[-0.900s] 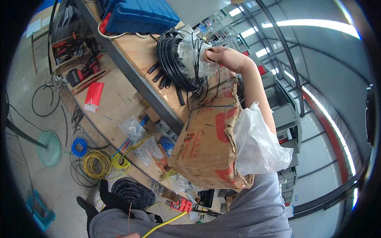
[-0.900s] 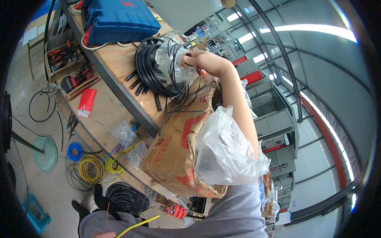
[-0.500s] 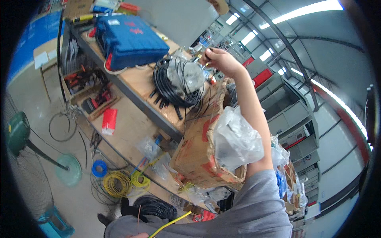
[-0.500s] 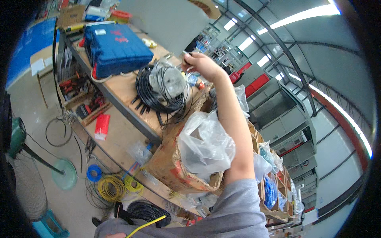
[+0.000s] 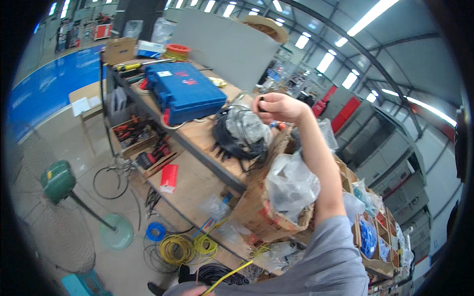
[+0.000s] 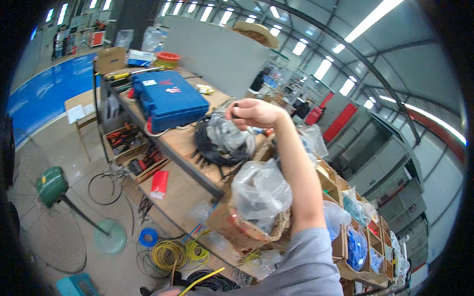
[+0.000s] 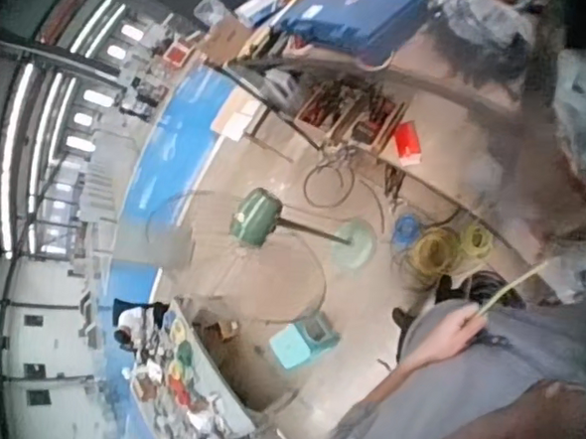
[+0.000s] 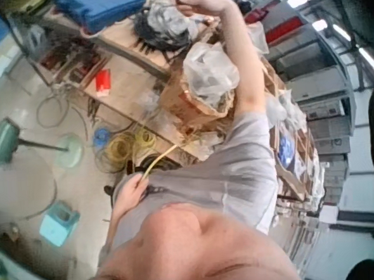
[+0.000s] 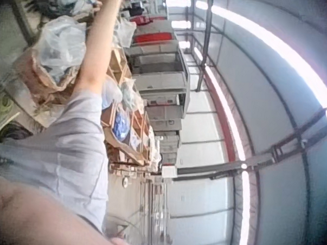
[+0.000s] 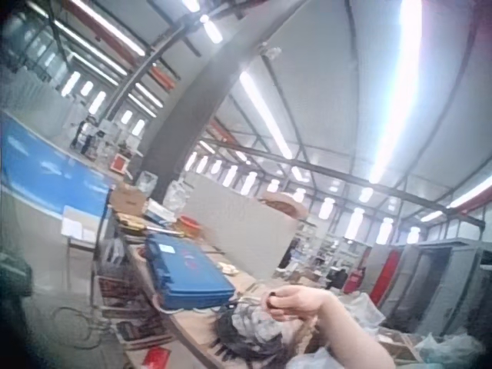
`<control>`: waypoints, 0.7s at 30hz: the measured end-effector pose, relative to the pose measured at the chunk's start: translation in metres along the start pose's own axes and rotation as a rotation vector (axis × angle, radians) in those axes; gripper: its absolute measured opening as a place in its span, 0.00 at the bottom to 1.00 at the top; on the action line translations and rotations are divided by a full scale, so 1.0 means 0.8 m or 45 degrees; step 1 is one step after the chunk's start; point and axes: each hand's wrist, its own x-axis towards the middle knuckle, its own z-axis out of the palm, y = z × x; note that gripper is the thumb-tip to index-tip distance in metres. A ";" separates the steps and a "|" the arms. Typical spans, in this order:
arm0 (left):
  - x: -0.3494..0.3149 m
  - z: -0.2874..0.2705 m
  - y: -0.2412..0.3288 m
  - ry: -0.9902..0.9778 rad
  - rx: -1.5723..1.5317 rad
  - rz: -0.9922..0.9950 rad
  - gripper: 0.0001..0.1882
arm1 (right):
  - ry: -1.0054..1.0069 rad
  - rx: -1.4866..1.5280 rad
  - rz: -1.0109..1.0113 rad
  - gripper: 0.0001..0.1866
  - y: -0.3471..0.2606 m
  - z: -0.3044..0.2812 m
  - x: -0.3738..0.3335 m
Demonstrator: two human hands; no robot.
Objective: The person sits at a workbench and strips the insulation from the ends of yellow and green electrical wires using pliers. They then measure the stripped wires with a tape measure and continue stripping additional wire ends.
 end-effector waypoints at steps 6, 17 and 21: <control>-0.029 -0.005 0.035 0.013 0.390 0.141 0.16 | 0.220 -0.075 -0.094 0.15 -0.097 0.069 -0.055; -0.161 -0.058 -0.082 -0.116 0.372 0.373 0.22 | -0.045 -0.913 -0.472 0.21 -0.185 0.321 -0.164; -0.237 -0.079 -0.100 -0.013 0.378 0.453 0.20 | -0.601 -0.961 -0.761 0.19 -0.170 0.442 -0.181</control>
